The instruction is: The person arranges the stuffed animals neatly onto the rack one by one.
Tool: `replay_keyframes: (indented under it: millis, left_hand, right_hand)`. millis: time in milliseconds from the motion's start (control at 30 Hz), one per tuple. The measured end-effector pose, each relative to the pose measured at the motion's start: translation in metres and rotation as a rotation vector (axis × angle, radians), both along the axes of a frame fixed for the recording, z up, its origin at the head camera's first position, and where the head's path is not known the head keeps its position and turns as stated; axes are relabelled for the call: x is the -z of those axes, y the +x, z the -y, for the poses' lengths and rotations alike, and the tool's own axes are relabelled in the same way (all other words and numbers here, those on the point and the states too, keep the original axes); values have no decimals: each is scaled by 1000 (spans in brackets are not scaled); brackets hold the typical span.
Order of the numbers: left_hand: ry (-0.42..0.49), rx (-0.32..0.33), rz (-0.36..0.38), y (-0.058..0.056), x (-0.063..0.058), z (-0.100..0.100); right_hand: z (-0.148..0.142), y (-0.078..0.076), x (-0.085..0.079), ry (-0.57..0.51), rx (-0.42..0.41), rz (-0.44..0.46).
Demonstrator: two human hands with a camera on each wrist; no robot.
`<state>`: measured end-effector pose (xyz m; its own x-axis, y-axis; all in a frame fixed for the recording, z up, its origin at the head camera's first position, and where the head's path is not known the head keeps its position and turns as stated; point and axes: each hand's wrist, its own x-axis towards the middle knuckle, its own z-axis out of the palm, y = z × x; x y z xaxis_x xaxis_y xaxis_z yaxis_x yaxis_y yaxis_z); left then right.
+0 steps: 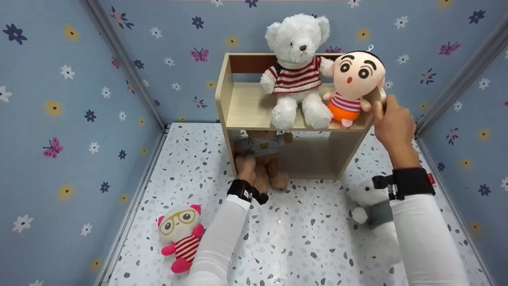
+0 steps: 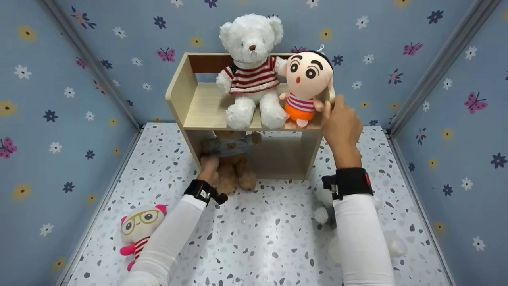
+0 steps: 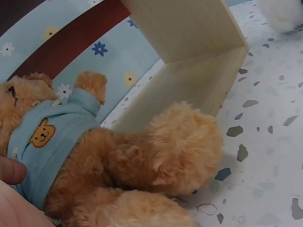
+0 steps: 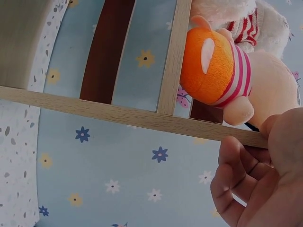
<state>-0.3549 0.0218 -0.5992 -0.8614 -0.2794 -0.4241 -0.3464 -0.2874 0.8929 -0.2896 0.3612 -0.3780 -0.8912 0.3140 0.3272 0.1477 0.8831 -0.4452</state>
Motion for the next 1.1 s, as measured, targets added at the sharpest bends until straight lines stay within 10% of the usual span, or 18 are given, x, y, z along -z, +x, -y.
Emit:
replay_keyframes:
  millis: [267, 400, 767, 1100]
  left_hand:
    - [114, 79, -192, 32, 2, -5]
    - [-92, 91, -138, 54, 7, -1]
    - [-103, 163, -141, 114, 22, 21]
    - [-96, 199, -170, 134, 8, 33]
  right_hand:
    - [-2, 0, -1, -19, 7, 11]
    - [-2, 1, 1, -20, 13, 2]
    - [-1, 2, 1, -29, 5, 12]
    - [3, 1, 1, -36, 9, 2]
